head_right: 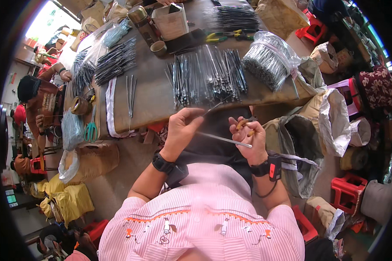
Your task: The person repeatedly picks up thin metal rods from a pile on the table, uses pliers to cut them into shorter segments, and places the cut pieces back on the table. The process is repeated continuously with multiple rods.
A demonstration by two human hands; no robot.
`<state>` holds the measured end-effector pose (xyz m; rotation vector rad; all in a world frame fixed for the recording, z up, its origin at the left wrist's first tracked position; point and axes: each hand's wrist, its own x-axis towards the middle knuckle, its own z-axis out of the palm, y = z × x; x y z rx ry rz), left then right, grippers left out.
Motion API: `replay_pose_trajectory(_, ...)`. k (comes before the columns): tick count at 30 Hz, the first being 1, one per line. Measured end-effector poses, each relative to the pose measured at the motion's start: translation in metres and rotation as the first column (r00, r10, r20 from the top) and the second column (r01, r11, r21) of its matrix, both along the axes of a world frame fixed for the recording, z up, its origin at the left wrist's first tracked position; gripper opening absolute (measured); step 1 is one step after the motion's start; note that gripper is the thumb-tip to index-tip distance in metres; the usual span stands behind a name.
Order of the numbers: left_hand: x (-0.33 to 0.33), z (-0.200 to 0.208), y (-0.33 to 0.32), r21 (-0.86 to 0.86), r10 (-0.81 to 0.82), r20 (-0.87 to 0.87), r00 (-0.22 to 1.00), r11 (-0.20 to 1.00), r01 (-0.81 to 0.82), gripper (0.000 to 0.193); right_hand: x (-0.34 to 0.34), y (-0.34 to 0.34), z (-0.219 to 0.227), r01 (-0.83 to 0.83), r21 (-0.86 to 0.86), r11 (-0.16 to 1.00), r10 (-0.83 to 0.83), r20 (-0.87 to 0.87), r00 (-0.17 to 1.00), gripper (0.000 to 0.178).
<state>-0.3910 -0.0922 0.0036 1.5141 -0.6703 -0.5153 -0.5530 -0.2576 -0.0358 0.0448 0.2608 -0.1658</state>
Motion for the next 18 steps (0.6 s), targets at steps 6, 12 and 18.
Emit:
replay_pose_trajectory(6,-0.015,0.014,-0.002,0.072,-0.013,0.295,0.955,0.997,-0.008,0.019,-0.011,0.017,-0.004,-0.282,-0.776,0.564,0.011,-0.334,0.942,0.050)
replay_pose_trajectory(12,-0.018,0.019,-0.004,0.076,-0.013,0.344,0.939,0.997,-0.014,0.020,-0.002,0.022,-0.004,-0.379,-0.915,-0.140,-0.093,-0.369,0.925,0.072)
replay_pose_trajectory(18,-0.014,0.013,-0.001,0.080,-0.019,0.267,0.964,0.997,-0.003,0.019,0.007,0.014,0.008,-0.364,-0.788,-0.496,-0.229,-0.286,0.931,0.075)
